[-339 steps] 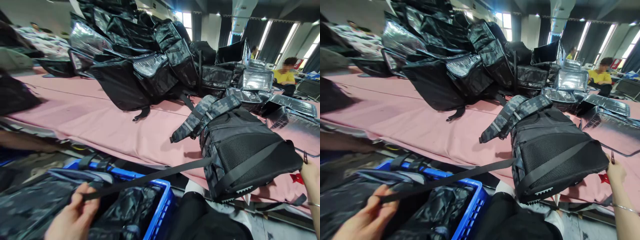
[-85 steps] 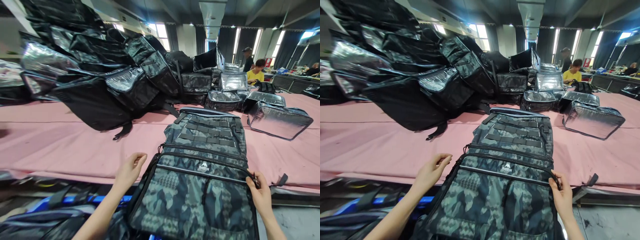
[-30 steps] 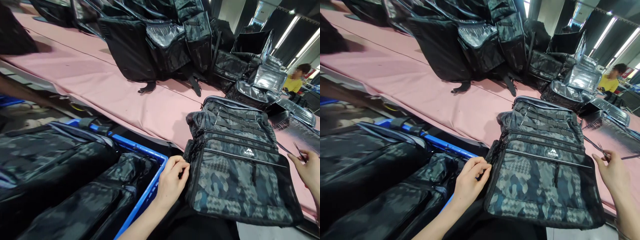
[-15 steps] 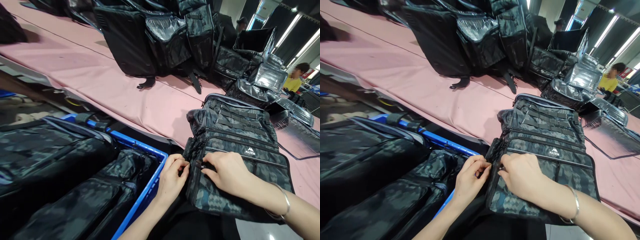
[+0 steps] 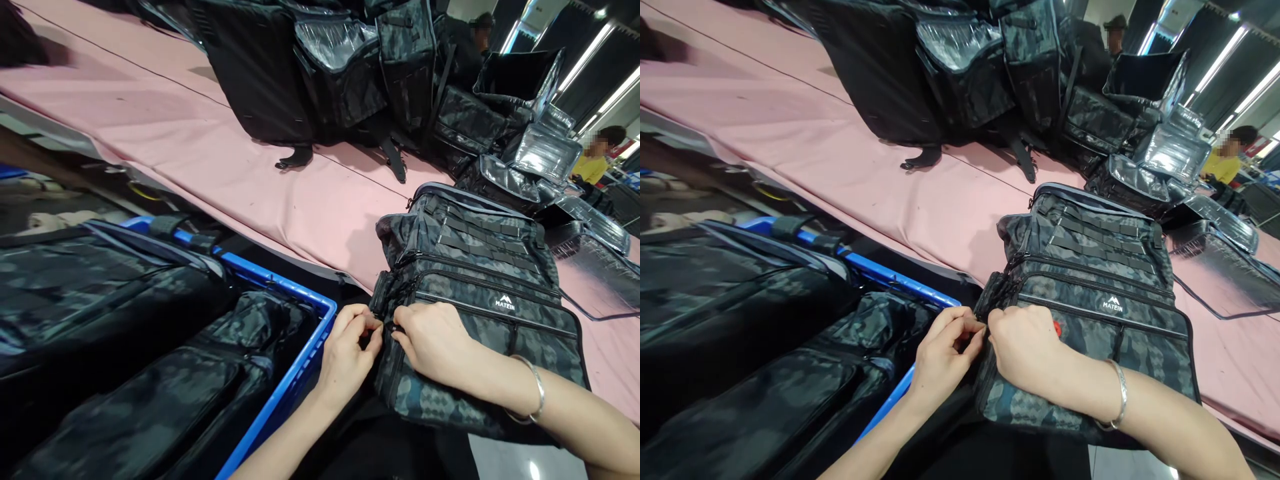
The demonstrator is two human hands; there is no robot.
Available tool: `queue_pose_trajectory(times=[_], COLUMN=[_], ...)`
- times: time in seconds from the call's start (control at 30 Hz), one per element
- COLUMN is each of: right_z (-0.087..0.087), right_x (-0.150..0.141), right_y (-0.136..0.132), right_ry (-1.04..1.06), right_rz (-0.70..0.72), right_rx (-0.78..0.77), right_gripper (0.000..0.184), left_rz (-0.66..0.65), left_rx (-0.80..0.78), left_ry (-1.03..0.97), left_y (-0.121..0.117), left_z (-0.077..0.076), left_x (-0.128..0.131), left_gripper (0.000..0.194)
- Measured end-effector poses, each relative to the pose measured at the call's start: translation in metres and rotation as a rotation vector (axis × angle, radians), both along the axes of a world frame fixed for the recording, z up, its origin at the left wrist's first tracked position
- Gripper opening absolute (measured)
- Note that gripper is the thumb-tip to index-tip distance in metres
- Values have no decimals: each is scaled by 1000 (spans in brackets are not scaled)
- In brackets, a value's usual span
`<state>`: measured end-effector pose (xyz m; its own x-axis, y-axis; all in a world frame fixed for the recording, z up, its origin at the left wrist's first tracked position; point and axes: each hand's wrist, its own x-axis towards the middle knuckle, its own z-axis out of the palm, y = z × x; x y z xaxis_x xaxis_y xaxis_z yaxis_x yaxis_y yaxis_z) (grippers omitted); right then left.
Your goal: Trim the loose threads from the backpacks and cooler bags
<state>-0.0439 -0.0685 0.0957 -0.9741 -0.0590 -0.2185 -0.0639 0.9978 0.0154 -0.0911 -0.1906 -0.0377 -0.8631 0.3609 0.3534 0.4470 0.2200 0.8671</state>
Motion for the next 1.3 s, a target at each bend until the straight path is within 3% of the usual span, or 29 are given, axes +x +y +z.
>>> queue_pose_trajectory(times=[0.17,0.37,0.43,0.53,0.6,0.67,0.83,0.9,1.0,1.1,1.2,1.3], right_z=[-2,0,1,0,-2,-5,-9,-10,-11,-12,-13,-13], right_x=[14,50,62,77,86,95,119,129,140,149,155,158], right_y=[17,49,55,60,63,68,87,94,99,99,98,98], right_ry=[168,468,485,453,427,432,508,550,622,670,699,718], right_rz=[-63,-145,-198,-269,-318,-369,-497,-579,-722,-839,-924,-970], right_rx=[-155,-329,-353,-429,-491,-530,-562,-581,-618,-680,-770,-809], right_gripper=[14,22,24,25,26,29,30,30,32,32,33,33], left_rz=[109,276,190,-83,-189,-217,-212,-222,-279,-177,-92,-164], left_rx=[59,-73,-92,-194,-286,-277,31,51,-10,-32,-126,-292], left_ry=[-34,-58,-196,-396,-382,-357,-532,-543,-487,-330,95,526], left_y=[-14,-47,-51,-46,-38,-29,-20,-22,-26,-30,-34,-35], left_z=[1,-9,-7,3,7,7,-6,-10,-11,-9,0,14], left_x=[-8,-32,-32,-22,-14,-12,-26,-32,-35,-32,-26,-21], left_gripper=[15,24,42,36,31,34,36,37,37,26,20,13])
